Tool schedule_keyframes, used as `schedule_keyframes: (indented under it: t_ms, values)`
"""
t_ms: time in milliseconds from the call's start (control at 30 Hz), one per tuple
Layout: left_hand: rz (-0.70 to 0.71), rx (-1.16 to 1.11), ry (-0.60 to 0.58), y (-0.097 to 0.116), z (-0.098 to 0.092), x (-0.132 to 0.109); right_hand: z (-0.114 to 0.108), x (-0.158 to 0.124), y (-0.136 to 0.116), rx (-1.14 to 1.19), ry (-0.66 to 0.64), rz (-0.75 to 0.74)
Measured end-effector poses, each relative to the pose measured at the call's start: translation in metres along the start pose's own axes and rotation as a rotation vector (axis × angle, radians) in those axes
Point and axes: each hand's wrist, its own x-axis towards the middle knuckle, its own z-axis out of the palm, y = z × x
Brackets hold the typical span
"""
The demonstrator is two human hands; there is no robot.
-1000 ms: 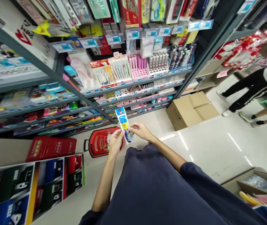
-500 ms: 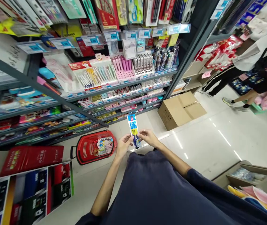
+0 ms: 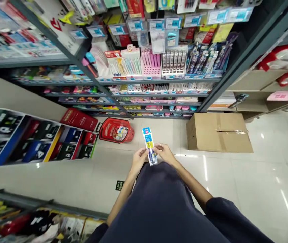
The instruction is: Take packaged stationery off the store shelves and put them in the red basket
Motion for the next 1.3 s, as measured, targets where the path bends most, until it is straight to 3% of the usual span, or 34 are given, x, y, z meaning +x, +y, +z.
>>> schedule_keyframes:
  t_ms: [133, 300, 533, 667, 733, 833, 1167, 1300]
  values:
    - [0.038, 0.032, -0.037, 0.01, 0.021, -0.013, -0.017, -0.013, -0.01, 0.013, 0.013, -0.009]
    - [0.058, 0.061, -0.023, 0.017, 0.019, -0.028, -0.012, -0.019, -0.013, 0.036, -0.04, -0.028]
    - [0.039, 0.012, 0.031, 0.008, -0.002, -0.045, 0.012, -0.025, -0.011, -0.033, -0.082, -0.04]
    - [0.073, -0.01, -0.001, 0.003, -0.034, -0.043, 0.041, -0.02, -0.002, -0.05, -0.066, -0.054]
    - [0.076, -0.026, -0.006, -0.001, -0.062, -0.041, 0.067, -0.013, 0.007, -0.06, -0.057, -0.063]
    - [0.091, -0.05, 0.014, -0.008, -0.121, -0.042, 0.122, 0.0, 0.023, -0.082, -0.071, -0.061]
    - [0.149, -0.271, 0.145, -0.028, -0.372, -0.079, 0.372, 0.033, 0.061, -0.258, -0.283, 0.008]
    - [0.162, -0.309, 0.161, -0.039, -0.434, -0.092, 0.431, 0.04, 0.08, -0.299, -0.348, 0.024]
